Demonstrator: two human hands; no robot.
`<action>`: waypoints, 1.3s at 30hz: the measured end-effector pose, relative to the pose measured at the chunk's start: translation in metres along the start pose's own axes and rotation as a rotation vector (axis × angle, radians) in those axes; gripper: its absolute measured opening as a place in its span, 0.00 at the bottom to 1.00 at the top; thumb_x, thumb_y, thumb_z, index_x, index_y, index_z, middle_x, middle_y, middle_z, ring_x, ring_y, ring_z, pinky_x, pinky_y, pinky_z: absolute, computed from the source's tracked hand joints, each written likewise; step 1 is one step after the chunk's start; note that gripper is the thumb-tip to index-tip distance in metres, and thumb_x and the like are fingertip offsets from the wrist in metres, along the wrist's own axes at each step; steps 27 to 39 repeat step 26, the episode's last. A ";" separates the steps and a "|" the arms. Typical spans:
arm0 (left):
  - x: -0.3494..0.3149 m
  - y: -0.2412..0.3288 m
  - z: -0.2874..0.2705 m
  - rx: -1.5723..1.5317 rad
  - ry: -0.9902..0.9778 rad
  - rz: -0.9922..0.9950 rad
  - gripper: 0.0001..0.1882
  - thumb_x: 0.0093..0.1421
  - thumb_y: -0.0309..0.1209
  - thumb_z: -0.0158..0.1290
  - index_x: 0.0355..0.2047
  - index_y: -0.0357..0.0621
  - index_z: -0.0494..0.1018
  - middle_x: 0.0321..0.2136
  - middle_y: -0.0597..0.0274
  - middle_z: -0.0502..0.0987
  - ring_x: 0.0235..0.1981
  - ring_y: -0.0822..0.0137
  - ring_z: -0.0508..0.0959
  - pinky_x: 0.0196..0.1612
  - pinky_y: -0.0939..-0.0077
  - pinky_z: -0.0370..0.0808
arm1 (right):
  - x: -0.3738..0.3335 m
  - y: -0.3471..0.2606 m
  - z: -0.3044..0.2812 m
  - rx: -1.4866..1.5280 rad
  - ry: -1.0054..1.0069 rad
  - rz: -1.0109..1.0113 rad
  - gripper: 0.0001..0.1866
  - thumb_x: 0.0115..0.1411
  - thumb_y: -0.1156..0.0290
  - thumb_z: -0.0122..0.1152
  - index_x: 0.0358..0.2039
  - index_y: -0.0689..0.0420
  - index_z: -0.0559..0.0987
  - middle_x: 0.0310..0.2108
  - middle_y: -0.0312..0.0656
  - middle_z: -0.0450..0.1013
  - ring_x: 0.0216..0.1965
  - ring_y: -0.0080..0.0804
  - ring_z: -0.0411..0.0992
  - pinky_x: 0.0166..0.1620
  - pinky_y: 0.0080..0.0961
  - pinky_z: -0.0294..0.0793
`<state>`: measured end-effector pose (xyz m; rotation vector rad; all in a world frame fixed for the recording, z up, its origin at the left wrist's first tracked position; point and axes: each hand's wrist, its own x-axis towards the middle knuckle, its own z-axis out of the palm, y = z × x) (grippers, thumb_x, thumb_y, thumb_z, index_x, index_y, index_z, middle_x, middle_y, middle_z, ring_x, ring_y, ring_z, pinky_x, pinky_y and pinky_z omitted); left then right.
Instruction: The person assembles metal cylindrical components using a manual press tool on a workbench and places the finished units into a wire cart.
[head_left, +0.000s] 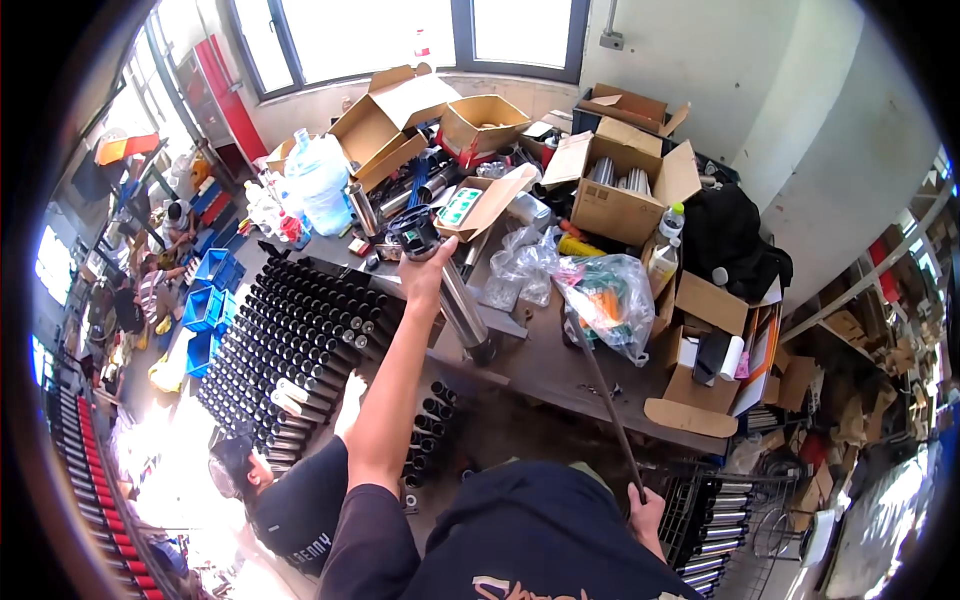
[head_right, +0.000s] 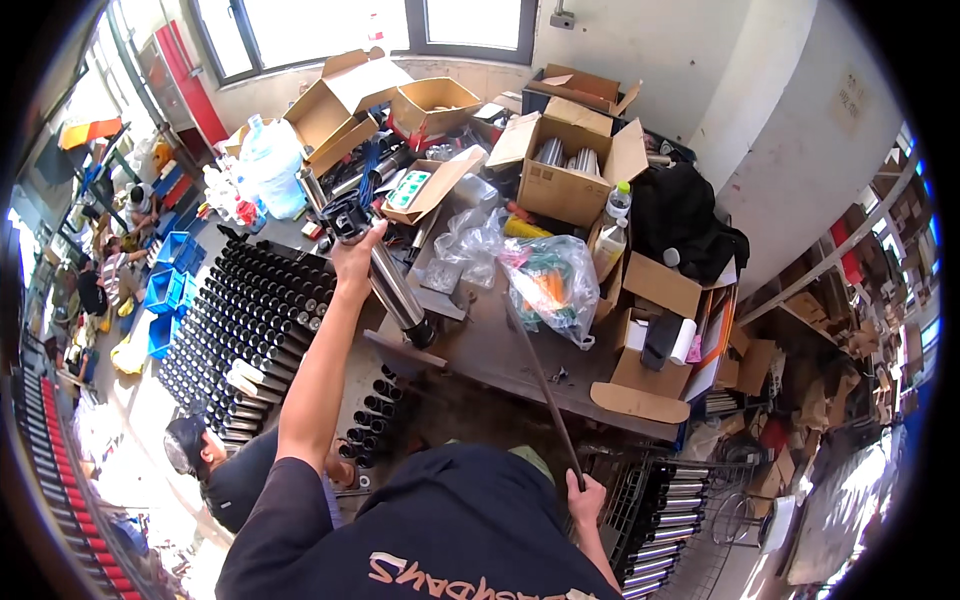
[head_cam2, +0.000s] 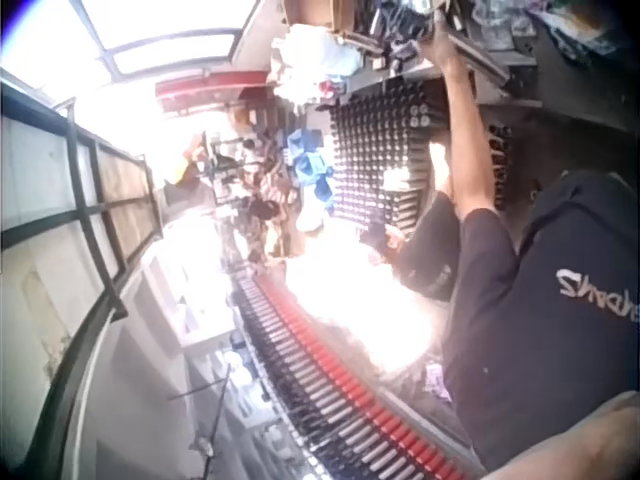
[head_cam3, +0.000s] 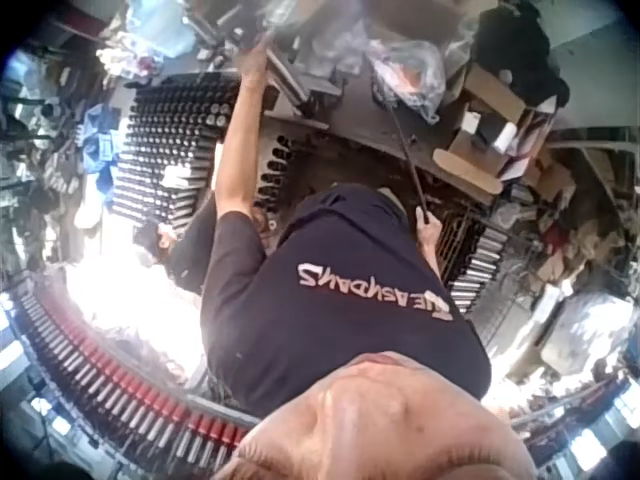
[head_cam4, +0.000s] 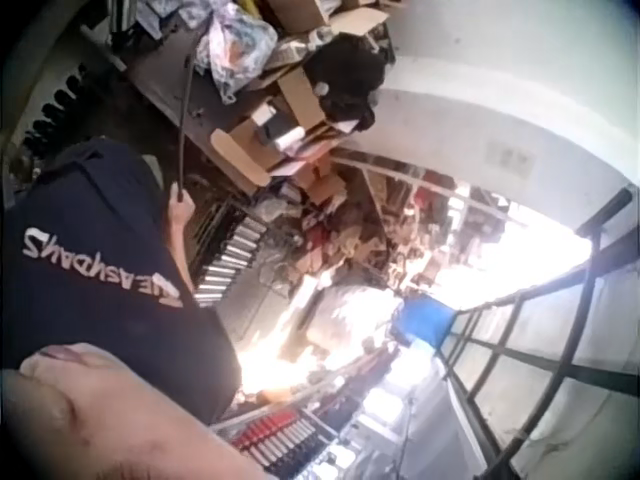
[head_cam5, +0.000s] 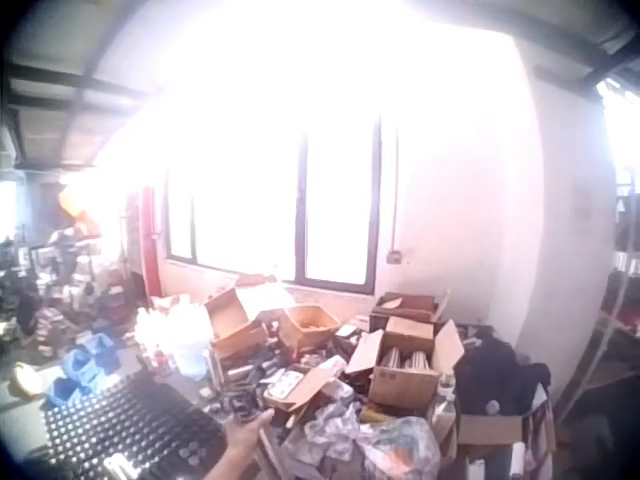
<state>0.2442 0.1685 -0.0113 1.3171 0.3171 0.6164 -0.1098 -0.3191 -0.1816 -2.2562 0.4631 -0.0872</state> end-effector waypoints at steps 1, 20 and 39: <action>0.005 -0.003 -0.003 0.029 0.027 -0.051 0.18 0.49 0.32 0.73 0.36 0.42 0.76 0.32 0.70 0.79 0.32 0.76 0.75 0.40 0.76 0.74 | -0.002 -0.015 0.005 0.014 0.002 -0.026 0.24 0.61 0.58 0.66 0.18 0.64 0.73 0.11 0.45 0.61 0.14 0.29 0.58 0.22 0.33 0.60; -0.063 0.027 -0.011 0.031 -0.488 0.151 0.32 0.41 0.29 0.75 0.47 0.40 0.74 0.42 0.66 0.78 0.42 0.73 0.75 0.50 0.73 0.74 | 0.026 -0.113 -0.010 0.133 -0.185 -0.180 0.22 0.61 0.64 0.63 0.17 0.62 0.67 0.13 0.34 0.56 0.18 0.19 0.54 0.22 0.27 0.54; -0.061 0.025 -0.002 0.267 -0.295 0.090 0.37 0.42 0.31 0.75 0.52 0.40 0.72 0.45 0.60 0.79 0.44 0.68 0.77 0.51 0.72 0.74 | 0.026 -0.128 -0.026 0.049 -0.208 -0.214 0.17 0.61 0.64 0.63 0.20 0.61 0.76 0.13 0.33 0.65 0.18 0.18 0.62 0.24 0.24 0.61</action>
